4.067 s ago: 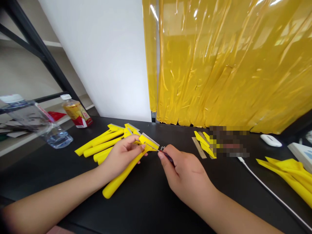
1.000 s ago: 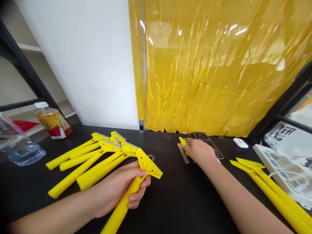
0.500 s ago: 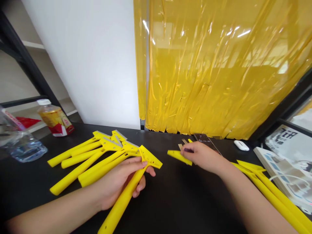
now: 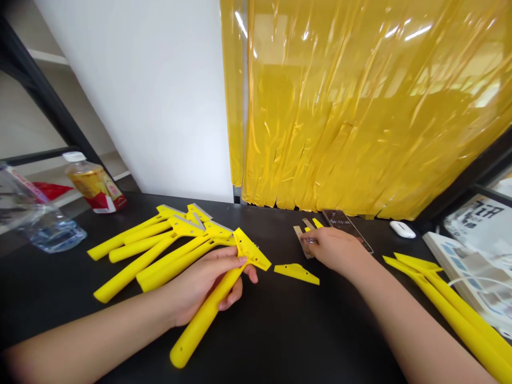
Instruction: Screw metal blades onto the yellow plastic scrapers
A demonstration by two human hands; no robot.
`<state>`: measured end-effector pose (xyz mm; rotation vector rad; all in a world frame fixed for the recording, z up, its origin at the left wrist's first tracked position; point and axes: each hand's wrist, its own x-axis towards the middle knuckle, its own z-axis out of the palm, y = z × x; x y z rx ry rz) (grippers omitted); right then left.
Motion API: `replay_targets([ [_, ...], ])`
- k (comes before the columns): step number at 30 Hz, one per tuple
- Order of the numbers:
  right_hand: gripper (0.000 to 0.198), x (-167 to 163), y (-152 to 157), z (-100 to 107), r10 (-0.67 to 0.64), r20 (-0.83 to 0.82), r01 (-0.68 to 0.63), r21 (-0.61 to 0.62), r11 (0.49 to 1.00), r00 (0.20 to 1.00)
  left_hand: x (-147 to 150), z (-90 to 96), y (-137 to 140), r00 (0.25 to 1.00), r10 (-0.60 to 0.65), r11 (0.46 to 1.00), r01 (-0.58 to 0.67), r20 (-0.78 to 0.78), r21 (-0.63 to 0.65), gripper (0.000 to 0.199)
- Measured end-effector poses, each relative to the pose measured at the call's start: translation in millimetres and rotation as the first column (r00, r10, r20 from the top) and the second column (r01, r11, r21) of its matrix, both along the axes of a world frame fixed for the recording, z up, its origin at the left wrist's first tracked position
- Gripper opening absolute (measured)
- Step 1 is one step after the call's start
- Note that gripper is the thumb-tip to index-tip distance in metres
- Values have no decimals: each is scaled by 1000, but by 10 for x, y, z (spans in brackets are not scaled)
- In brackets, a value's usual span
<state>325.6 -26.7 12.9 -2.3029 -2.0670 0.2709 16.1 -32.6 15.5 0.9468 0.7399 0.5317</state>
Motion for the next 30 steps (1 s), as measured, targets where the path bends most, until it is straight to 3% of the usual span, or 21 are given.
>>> replay_targets([
  [5,25,-170,-65,32,4,48,-4,15,1000,999,-10,-35,10,1000,-18,1000,18,0,18,21],
  [12,13,-335,-49,-114,-103,88,99,50,994,991,-4,-46,14,998,-60,998,60,0,24,22],
  [16,17,-340,-58,-138,-117,45,115,40,993,992,1,-37,14,998,-66,998,66,-5,22,20],
  [23,4,-331,-52,-163,-132,-89,133,14,991,987,2,-32,7,997,-62,998,62,-35,8,21],
  [28,25,-392,-85,-74,-91,-293,117,71,991,952,8,-13,1,996,-43,999,43,-75,0,22],
  [30,24,-457,-144,17,-28,-376,76,113,991,926,13,-14,1,997,-42,999,43,-65,12,24],
])
